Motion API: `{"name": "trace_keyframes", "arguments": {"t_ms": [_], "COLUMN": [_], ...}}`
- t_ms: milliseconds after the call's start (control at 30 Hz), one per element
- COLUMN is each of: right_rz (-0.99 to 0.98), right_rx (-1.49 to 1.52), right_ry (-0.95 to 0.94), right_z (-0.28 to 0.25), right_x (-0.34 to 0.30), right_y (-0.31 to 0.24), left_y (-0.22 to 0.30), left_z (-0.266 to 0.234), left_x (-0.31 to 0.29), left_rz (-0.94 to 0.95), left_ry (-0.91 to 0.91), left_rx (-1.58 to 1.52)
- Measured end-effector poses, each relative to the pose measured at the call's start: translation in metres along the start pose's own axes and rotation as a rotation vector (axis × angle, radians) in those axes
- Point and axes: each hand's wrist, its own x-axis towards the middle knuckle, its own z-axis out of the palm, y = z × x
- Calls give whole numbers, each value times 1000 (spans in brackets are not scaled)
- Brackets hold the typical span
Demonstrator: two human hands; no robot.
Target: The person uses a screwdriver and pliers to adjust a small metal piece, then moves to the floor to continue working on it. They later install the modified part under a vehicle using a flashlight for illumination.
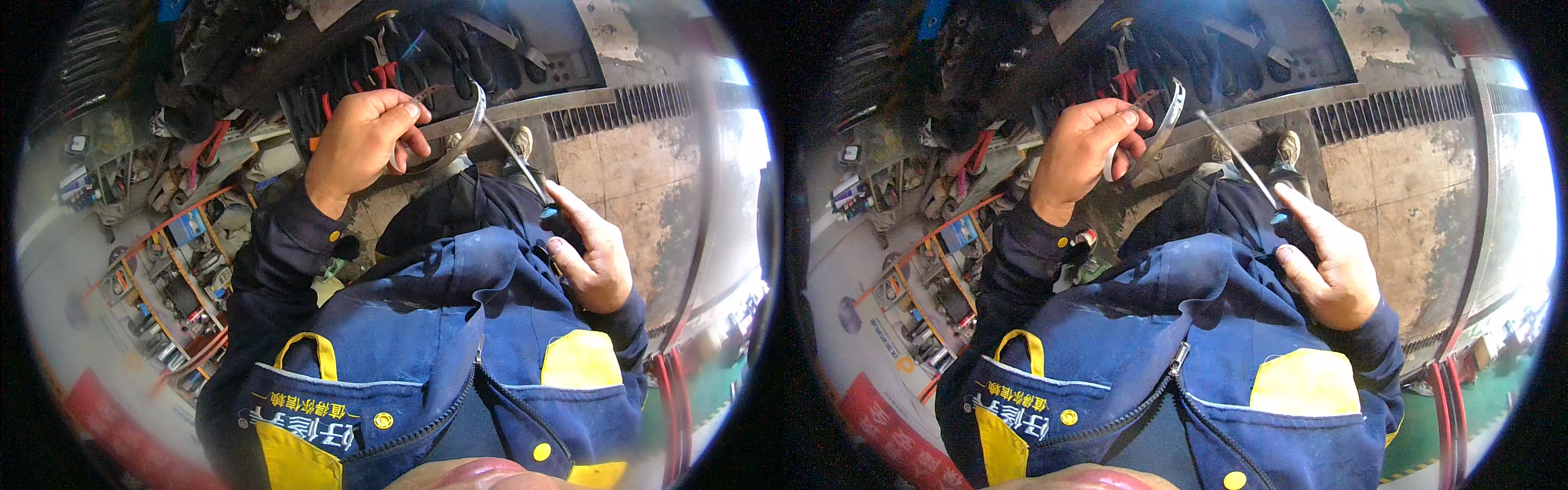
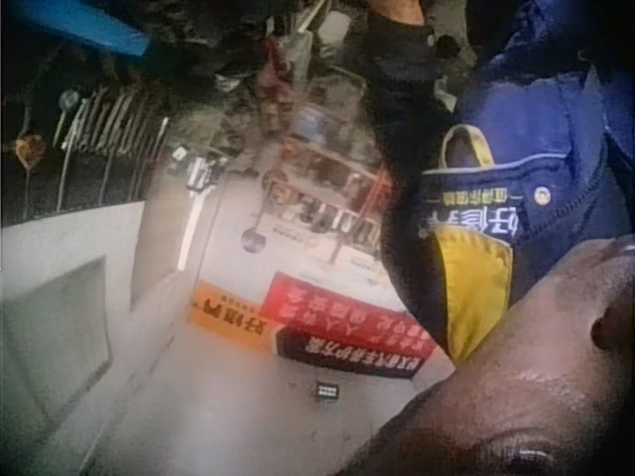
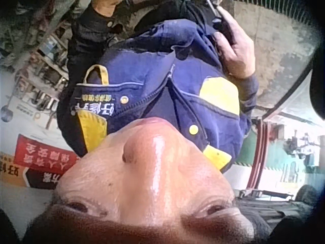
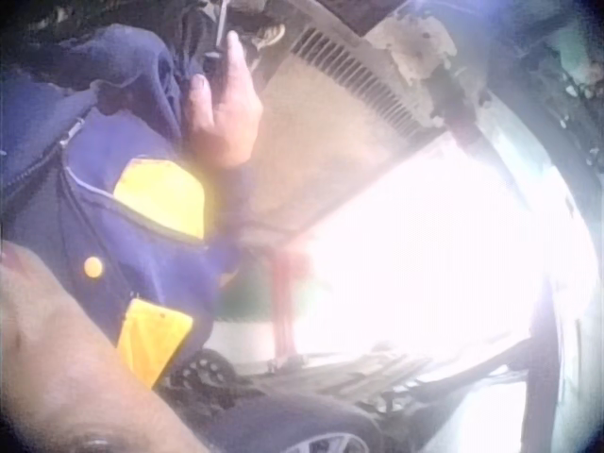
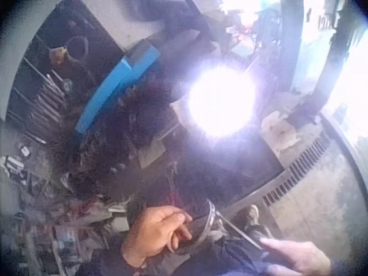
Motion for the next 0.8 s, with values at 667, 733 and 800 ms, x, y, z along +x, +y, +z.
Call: {"name": "trace_keyframes", "arguments": {"t_ms": [667, 733, 800], "right_rz": [65, 61, 70], "right_rx": [76, 86, 81], "right_ry": [-37, -25, -26], "right_z": [17, 20, 21], "right_x": [-6, -7, -6], "right_y": [-5, -5, -5], "left_y": [-19, -20, -20], "left_z": [32, 31, 32], "left_x": [-15, -18, -20], "left_rz": [-57, -45, -6], "left_ry": [-101, -97, -84], "left_rx": [-106, -86, -48]}}
